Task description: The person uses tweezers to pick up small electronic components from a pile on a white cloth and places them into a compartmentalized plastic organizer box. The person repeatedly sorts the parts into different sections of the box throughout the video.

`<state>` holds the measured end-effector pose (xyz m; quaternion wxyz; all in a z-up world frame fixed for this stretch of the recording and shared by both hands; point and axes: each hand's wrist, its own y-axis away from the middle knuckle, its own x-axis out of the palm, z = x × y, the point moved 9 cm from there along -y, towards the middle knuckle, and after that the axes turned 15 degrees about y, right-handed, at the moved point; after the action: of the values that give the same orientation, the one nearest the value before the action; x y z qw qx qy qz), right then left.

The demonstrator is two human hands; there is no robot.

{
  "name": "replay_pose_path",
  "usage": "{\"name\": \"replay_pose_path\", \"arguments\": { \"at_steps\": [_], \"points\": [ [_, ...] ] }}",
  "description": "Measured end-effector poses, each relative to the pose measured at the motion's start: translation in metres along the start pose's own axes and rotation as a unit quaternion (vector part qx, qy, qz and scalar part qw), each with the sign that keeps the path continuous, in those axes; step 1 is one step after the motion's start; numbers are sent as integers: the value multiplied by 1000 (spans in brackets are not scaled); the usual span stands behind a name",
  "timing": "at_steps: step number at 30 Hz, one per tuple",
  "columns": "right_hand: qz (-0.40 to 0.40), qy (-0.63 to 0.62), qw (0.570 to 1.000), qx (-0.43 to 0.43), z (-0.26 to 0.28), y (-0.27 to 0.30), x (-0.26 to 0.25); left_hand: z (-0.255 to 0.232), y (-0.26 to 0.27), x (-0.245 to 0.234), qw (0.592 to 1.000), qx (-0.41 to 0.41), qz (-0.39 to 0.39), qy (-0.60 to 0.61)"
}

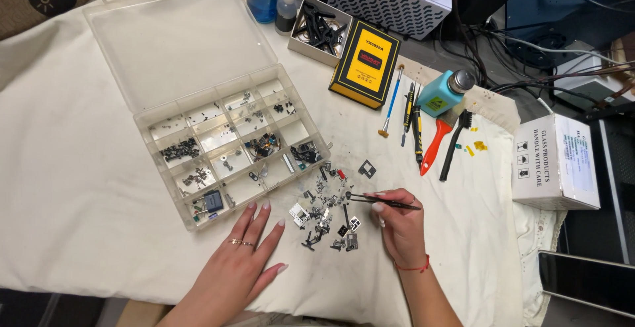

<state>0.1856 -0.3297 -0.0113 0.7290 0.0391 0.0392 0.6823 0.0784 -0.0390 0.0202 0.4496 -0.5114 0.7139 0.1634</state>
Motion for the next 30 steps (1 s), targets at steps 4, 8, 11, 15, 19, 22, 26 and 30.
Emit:
{"name": "replay_pose_path", "arguments": {
  "at_steps": [4,8,11,15,19,22,26,30],
  "points": [
    [19,-84,996,24,-9,-4,-1,-1,1,0,1000,1,-7,0],
    [47,-138,988,48,-9,-5,7,-2,0,0,999,10,-8,-31],
    [47,-148,985,69,-12,-7,8,-2,1,1,1000,9,-5,-29],
    [24,-132,987,88,-7,-9,8,2,3,8,1000,2,14,-15],
    [4,-90,993,78,13,-14,24,1,-1,-1,1000,1,-1,-2],
    [7,-63,994,85,29,-21,43,1,-1,0,999,7,9,45],
    [20,-32,998,47,56,-41,70,1,1,5,999,16,12,46],
    [31,-3,999,-27,91,-64,95,5,5,20,999,32,14,33]
  ]
}}
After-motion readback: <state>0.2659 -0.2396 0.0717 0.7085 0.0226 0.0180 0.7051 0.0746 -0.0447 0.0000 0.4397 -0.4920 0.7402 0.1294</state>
